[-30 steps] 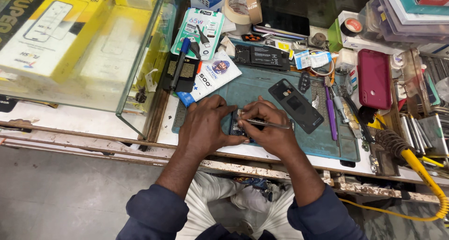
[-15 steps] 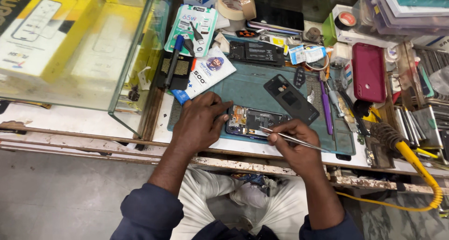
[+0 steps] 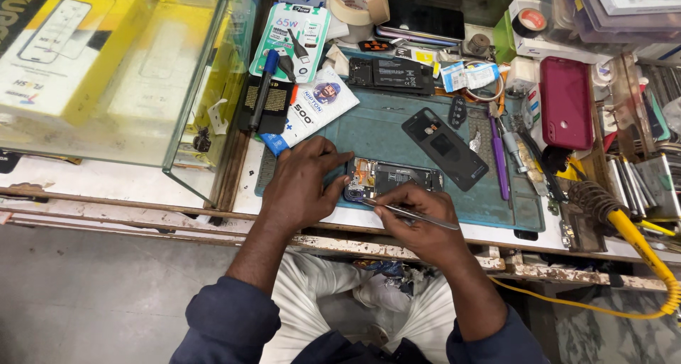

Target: The person uses tweezers to manipulate internal components of a disassembled smartphone on a cluttered workbench. They repeatedly probe and adjust small parts near the battery and motherboard area without completing a visible final state.

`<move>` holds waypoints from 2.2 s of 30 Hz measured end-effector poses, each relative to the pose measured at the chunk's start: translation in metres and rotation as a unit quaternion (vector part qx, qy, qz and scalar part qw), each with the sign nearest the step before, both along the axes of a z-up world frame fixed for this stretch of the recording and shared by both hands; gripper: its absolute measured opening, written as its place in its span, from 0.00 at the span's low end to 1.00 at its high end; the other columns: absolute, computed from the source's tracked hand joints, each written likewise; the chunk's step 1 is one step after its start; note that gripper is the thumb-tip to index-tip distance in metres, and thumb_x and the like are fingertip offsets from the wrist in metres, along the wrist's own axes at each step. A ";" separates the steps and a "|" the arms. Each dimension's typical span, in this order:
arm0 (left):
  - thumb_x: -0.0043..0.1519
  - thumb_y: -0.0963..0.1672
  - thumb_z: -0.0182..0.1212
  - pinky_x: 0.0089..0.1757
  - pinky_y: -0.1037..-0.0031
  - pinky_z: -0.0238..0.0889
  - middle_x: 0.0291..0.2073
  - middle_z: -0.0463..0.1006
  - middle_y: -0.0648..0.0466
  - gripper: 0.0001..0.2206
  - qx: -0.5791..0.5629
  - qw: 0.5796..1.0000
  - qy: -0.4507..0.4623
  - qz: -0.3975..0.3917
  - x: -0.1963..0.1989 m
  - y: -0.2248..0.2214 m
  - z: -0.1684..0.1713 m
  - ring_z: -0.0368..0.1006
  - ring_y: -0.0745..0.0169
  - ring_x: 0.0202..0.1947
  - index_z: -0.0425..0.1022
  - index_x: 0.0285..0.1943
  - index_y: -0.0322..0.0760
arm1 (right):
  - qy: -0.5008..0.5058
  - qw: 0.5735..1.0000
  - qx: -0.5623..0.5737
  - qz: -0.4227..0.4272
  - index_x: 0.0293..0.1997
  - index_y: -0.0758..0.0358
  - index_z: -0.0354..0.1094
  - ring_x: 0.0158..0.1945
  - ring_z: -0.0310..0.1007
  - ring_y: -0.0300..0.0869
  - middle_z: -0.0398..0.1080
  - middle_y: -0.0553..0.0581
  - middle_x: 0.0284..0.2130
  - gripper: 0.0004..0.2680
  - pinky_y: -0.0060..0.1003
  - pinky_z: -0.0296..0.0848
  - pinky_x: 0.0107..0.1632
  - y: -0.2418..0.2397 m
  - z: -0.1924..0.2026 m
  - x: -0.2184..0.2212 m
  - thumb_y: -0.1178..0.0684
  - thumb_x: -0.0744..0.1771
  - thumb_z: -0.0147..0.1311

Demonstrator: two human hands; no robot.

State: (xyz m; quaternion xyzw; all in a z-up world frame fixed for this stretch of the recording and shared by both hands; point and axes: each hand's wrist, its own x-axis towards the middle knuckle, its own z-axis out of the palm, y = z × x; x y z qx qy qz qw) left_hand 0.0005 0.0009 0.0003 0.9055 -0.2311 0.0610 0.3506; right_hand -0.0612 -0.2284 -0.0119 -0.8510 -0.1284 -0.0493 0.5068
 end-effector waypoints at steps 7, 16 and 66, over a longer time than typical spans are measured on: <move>0.55 0.44 0.70 0.50 0.60 0.57 0.44 0.74 0.53 0.19 -0.010 1.000 0.003 -0.002 0.000 0.001 0.001 0.71 0.55 0.53 0.82 0.57 0.43 | -0.019 0.998 -0.063 0.003 0.38 0.63 0.76 0.27 0.81 0.34 0.81 0.53 0.28 0.05 0.31 0.75 0.31 0.007 0.006 0.003 0.55 0.64 0.66; 0.55 0.44 0.69 0.51 0.59 0.57 0.44 0.74 0.53 0.18 -0.009 1.000 -0.010 -0.001 0.000 0.000 -0.001 0.71 0.55 0.53 0.82 0.56 0.42 | -0.018 0.998 -0.056 0.006 0.38 0.63 0.76 0.28 0.81 0.35 0.81 0.54 0.28 0.05 0.32 0.75 0.30 0.007 0.001 0.001 0.55 0.64 0.66; 0.46 0.57 0.77 0.57 0.56 0.55 0.49 0.72 0.51 0.39 0.081 0.996 0.027 0.009 0.004 -0.004 0.002 0.68 0.51 0.55 0.73 0.67 0.43 | -0.095 0.947 -0.275 -0.138 0.48 0.61 0.73 0.51 0.73 0.57 0.77 0.62 0.44 0.17 0.51 0.71 0.53 -0.120 0.030 0.012 0.49 0.59 0.71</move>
